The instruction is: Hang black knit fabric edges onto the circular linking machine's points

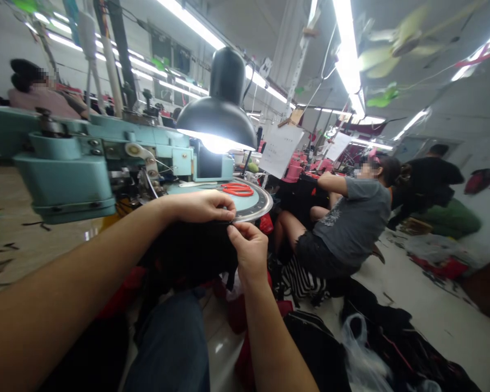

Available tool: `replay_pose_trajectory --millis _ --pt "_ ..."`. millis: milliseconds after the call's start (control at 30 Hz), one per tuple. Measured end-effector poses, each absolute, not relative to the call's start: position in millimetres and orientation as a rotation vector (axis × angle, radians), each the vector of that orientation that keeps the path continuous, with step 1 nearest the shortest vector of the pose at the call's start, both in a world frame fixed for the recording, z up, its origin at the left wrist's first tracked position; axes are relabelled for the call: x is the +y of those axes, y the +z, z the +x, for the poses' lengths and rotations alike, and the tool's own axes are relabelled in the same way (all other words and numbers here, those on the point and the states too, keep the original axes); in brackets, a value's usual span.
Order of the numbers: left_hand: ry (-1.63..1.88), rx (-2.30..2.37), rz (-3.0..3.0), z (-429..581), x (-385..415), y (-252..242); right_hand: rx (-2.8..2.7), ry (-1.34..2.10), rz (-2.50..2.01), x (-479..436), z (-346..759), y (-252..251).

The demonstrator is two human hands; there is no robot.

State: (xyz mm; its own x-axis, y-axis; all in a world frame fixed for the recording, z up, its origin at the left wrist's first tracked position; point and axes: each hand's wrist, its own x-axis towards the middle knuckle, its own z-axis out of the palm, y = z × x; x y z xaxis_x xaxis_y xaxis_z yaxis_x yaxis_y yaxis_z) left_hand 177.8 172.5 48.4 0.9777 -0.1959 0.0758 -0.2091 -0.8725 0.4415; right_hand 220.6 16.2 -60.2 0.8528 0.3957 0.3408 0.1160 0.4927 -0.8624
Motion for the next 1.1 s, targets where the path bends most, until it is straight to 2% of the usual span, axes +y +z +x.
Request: replay_pose_trajectory --millis 267,533,1100 --pt "-0.058 -0.281 2.670 180 172 57 -0.602 0.155 -1.071 13 221 -57" --pt "-0.131 -0.351 2.610 182 181 60 -0.523 0.342 -0.971 15 219 -57" --pt "-0.011 -0.325 2.621 178 174 52 -0.529 0.099 -1.078 19 213 -59"
